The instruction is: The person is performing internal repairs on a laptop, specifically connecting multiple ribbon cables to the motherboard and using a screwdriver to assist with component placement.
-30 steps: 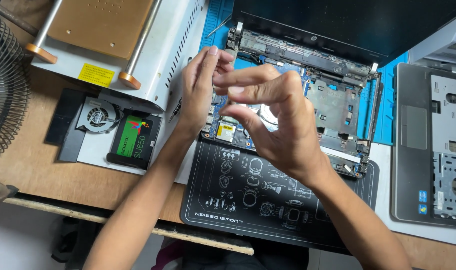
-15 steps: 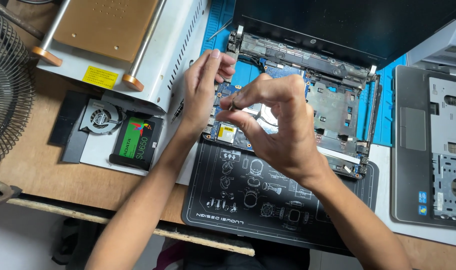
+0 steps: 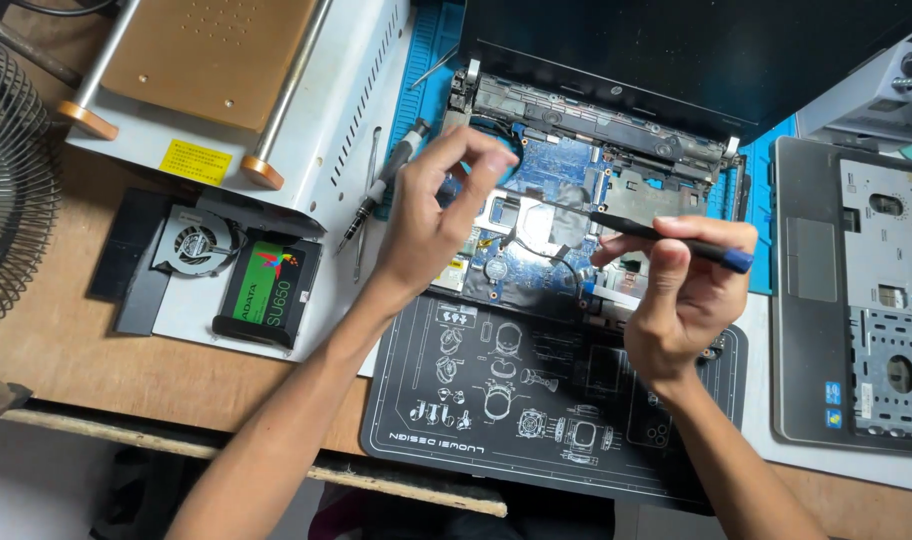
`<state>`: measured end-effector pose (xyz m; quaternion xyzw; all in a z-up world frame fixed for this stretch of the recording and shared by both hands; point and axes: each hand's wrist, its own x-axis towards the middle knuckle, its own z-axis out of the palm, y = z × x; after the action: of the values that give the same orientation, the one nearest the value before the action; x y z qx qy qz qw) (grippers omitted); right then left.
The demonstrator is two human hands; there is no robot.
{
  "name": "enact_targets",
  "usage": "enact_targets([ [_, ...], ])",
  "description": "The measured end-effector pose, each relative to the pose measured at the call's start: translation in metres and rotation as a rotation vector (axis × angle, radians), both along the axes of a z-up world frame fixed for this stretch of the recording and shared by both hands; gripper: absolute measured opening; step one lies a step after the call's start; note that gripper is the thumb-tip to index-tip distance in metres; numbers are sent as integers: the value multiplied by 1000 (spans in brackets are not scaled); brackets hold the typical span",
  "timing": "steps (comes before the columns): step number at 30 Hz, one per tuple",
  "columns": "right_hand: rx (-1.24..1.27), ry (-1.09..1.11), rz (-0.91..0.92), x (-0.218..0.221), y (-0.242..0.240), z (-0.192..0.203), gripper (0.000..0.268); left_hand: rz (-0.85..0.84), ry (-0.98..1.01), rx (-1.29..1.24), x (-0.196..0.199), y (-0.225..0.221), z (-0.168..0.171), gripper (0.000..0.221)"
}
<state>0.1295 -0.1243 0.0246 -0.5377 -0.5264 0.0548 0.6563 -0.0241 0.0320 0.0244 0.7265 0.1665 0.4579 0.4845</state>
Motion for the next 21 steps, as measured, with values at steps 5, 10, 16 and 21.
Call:
enact_targets([
  [5,14,48,-49,3,-11,-27,22,-114,81,129,4,-9,-8,18],
  [10,261,-170,-64,11,-15,-50,26,-123,56,111,13,-12,-20,24],
  [16,340,-179,-33,7,-20,-70,20,-127,111,87,12,-16,-18,22],
  [21,324,-180,3,5,-19,-71,19,-99,122,176,12,-14,-14,16],
])
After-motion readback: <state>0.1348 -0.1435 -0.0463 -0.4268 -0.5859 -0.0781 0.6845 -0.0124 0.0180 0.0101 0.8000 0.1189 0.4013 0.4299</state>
